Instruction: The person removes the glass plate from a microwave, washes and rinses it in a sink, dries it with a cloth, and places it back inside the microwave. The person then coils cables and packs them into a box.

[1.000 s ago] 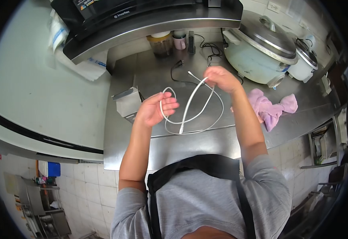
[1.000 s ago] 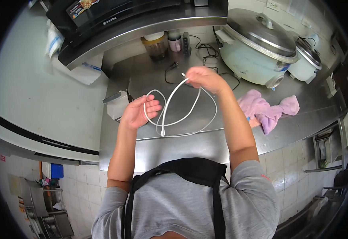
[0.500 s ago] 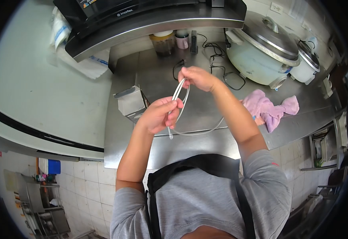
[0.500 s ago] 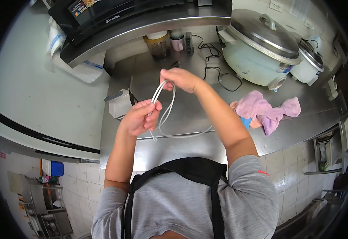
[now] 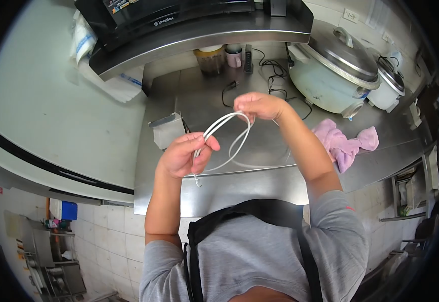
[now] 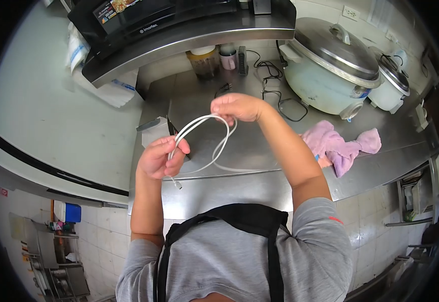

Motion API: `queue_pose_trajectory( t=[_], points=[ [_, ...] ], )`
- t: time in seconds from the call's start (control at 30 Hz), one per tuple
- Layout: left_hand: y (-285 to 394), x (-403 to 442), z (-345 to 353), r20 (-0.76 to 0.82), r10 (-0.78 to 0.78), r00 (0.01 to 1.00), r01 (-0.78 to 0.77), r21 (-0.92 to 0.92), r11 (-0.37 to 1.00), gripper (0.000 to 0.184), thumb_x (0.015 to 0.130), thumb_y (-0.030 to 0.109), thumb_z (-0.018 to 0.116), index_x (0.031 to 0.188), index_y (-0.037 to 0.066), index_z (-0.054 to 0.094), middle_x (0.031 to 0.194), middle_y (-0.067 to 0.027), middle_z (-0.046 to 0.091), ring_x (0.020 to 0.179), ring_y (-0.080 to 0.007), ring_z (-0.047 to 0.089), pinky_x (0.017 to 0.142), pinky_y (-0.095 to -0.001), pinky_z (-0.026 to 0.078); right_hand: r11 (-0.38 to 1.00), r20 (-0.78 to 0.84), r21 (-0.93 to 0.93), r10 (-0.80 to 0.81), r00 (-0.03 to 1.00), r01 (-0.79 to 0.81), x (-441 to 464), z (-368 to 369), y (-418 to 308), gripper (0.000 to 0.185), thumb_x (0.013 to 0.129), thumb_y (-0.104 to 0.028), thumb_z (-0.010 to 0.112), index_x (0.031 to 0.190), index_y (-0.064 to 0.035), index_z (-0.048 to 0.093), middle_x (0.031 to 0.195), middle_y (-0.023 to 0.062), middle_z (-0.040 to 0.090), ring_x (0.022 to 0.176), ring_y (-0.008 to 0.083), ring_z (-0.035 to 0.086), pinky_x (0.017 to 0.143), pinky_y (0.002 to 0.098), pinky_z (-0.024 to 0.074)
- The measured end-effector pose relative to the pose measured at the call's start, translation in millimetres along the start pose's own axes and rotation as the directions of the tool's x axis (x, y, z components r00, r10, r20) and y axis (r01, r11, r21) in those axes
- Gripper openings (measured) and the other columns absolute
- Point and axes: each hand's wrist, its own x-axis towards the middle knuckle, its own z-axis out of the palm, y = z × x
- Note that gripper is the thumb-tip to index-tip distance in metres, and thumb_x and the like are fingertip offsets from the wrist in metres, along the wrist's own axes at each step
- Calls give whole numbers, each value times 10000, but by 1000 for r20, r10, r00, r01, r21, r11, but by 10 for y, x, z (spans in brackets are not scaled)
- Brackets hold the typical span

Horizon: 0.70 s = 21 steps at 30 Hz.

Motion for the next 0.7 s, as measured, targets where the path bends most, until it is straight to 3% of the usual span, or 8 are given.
queue_pose_trajectory(
  t=[0.17, 0.23, 0.3, 0.4, 0.5, 0.6, 0.67, 0.7],
  points=[
    [-204, -40, -106, 91, 58, 994, -84, 302, 950, 328, 863, 296, 433, 841, -18, 523, 497, -37, 449, 437, -166, 501, 405, -283, 418, 983, -503, -62, -182, 845, 175, -177, -114, -470, 137, 851, -239, 461, 791, -117, 453, 615, -66, 381, 496, 23, 275, 424, 167, 221],
    [-142, -100, -23, 210, 161, 964, -193, 143, 971, 338, 862, 310, 436, 841, -17, 520, 480, -28, 433, 454, -152, 497, 391, -274, 400, 969, -580, -27, -214, 786, 244, -283, -446, -460, 154, 845, -252, 453, 795, -111, 491, 665, -48, 454, 537, 44, 362, 448, 192, 282],
    [-100, -68, -20, 371, 316, 873, -257, -200, 945, 364, 864, 344, 425, 848, -9, 515, 500, -22, 435, 469, -130, 477, 368, -265, 362, 862, -656, -507, -390, 646, 6, -227, -481, -219, 193, 843, -260, 451, 785, -80, 492, 671, 3, 494, 553, 112, 424, 486, 247, 342],
    [31, 80, 161, 125, 547, 828, -420, -508, 752, 313, 893, 287, 372, 952, 5, 495, 546, -3, 431, 445, -83, 436, 388, -240, 383, 558, -611, -775, -539, 580, -297, -36, -132, 362, 237, 844, -243, 423, 804, -25, 506, 769, 165, 558, 682, 356, 510, 628, 406, 414],
    [175, 326, 222, -386, 713, 586, -637, 325, 699, 251, 889, 217, 367, 964, 23, 509, 607, -6, 475, 442, -76, 427, 393, -233, 369, 282, -425, -902, -438, 792, -327, -44, 656, 489, 210, 801, -257, 484, 771, -53, 521, 789, 118, 569, 688, 298, 561, 590, 400, 454],
    [-66, 612, 8, -177, 880, 441, -108, 963, 248, 232, 862, 148, 328, 826, 18, 517, 565, -26, 492, 405, -113, 416, 384, -240, 345, 129, -209, -976, -369, 906, -172, -115, 1018, 44, 183, 769, -253, 530, 771, -69, 538, 772, 86, 573, 645, 279, 568, 545, 375, 457],
    [-116, 508, 35, -332, 449, 829, 99, 879, 467, 243, 863, 170, 334, 781, 21, 509, 542, -28, 485, 385, -108, 394, 379, -233, 331, 82, -16, -997, -366, 930, 15, -209, 1086, -177, 164, 742, -241, 563, 792, -86, 544, 753, 70, 565, 643, 268, 564, 545, 365, 455],
    [-120, 444, 58, -363, 163, 917, 235, 825, 514, 253, 864, 181, 337, 759, 23, 505, 530, -29, 481, 375, -105, 383, 376, -229, 324, 88, 73, -990, -368, 927, 113, -221, 1017, -299, 164, 725, -233, 584, 810, -98, 544, 746, 63, 556, 652, 259, 559, 556, 360, 453]
  ],
)
